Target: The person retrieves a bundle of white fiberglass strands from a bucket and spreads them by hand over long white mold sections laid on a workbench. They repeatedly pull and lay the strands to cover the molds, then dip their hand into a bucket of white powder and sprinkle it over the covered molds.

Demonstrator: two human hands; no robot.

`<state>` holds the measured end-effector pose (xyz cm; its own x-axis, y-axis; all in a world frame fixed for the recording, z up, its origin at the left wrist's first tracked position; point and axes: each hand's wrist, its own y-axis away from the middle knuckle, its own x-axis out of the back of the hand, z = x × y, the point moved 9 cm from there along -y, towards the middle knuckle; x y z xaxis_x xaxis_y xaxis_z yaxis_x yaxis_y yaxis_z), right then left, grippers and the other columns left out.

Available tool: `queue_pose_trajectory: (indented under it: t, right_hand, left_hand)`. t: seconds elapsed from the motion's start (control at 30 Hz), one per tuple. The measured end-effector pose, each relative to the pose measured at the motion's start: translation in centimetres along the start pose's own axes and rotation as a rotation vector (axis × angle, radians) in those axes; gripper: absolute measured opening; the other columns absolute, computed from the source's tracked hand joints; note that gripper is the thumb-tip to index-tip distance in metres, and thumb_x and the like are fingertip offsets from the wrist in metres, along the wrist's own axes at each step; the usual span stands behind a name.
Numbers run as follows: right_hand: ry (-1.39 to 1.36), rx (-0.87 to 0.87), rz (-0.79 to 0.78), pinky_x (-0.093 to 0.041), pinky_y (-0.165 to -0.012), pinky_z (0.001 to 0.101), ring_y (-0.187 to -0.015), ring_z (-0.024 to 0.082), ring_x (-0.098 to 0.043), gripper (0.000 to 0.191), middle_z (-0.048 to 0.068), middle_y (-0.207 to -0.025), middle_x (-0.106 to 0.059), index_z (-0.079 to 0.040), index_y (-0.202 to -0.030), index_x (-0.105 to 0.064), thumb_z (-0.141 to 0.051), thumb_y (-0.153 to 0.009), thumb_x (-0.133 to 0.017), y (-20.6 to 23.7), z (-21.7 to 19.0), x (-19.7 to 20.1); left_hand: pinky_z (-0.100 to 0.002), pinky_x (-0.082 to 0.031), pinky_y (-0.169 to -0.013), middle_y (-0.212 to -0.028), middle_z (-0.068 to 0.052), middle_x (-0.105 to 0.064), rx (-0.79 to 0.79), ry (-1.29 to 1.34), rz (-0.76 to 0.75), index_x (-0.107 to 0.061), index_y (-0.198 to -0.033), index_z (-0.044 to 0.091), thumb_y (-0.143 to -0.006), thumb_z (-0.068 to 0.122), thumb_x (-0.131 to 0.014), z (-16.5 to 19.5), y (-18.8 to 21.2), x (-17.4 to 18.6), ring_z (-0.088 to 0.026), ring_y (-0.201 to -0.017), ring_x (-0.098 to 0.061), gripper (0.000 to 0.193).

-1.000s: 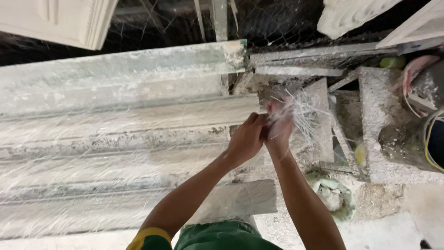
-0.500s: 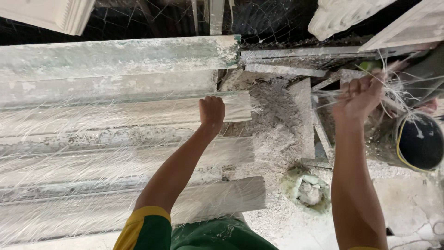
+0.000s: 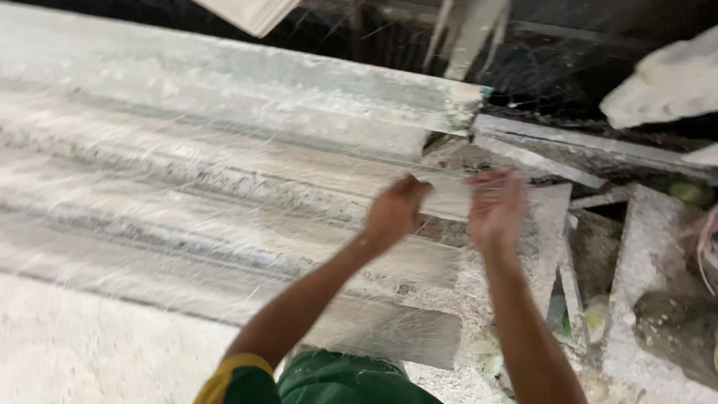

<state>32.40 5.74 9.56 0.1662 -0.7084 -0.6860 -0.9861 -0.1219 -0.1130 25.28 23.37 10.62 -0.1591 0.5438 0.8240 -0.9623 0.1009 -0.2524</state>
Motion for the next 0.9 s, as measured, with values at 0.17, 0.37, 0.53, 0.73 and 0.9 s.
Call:
queue_pose_trajectory:
  t: [0.17,0.37,0.53,0.73,0.9]
  right_hand:
    - [-0.008,0.135,0.117,-0.039,-0.059,0.0302,-0.063,0.011,-0.040,0.030,0.000,-0.075,-0.045,-0.010,-0.102,-0.054,-0.028,-0.126,-0.052,-5.5,-6.7,5.4]
    - [0.073,0.073,0.036,-0.031,-0.059,0.0348,-0.058,0.013,-0.018,0.048,-0.001,-0.071,-0.029,-0.015,-0.084,-0.033,-0.041,-0.122,-0.047,-6.4,-5.1,1.9]
    - [0.339,0.176,-0.225,-0.020,-0.053,0.0320,-0.056,0.012,-0.009,0.063,-0.004,-0.063,-0.017,-0.020,-0.077,-0.025,-0.052,-0.123,-0.050,-4.1,-4.4,-8.0]
    - [0.398,0.248,-0.275,-0.025,-0.052,0.0339,-0.053,0.014,-0.024,0.052,0.000,-0.064,-0.027,-0.013,-0.091,-0.041,-0.058,-0.113,-0.053,-3.5,1.3,-21.4]
    - [0.535,-0.064,-0.311,-0.037,-0.058,0.0347,-0.069,0.017,-0.048,0.038,0.001,-0.085,-0.057,-0.013,-0.105,-0.054,-0.051,-0.113,-0.058,-4.1,24.2,-34.3]
  left_hand:
    - [-0.046,-0.057,-0.078,-0.126,-0.017,-0.062,0.090,-0.758,0.014,-0.068,-0.118,0.013,-0.081,0.014,-0.065,-16.8,2.5,6.4,-0.030,-0.103,-0.063,0.037]
    - [-0.060,-0.048,-0.104,-0.149,-0.021,-0.043,0.432,-0.714,0.012,-0.058,-0.140,0.016,-0.105,0.012,-0.056,-25.7,6.8,12.2,-0.038,-0.131,-0.052,0.034]
    - [-0.078,-0.030,-0.109,-0.162,-0.024,-0.004,0.736,-0.768,-0.198,-0.018,-0.163,0.022,-0.095,0.020,-0.051,-27.2,9.3,15.9,-0.055,-0.148,-0.020,0.076]
    - [-0.063,-0.034,-0.115,-0.162,-0.033,-0.023,0.149,-0.031,0.155,-0.042,-0.154,0.007,-0.105,0.026,-0.053,-12.4,17.1,19.0,-0.053,-0.147,-0.029,0.054]
    - [-0.055,-0.044,-0.107,-0.159,-0.031,-0.032,0.284,0.360,0.034,-0.045,-0.149,0.005,-0.102,0.024,-0.059,-15.0,30.1,24.0,-0.051,-0.133,-0.047,0.053]
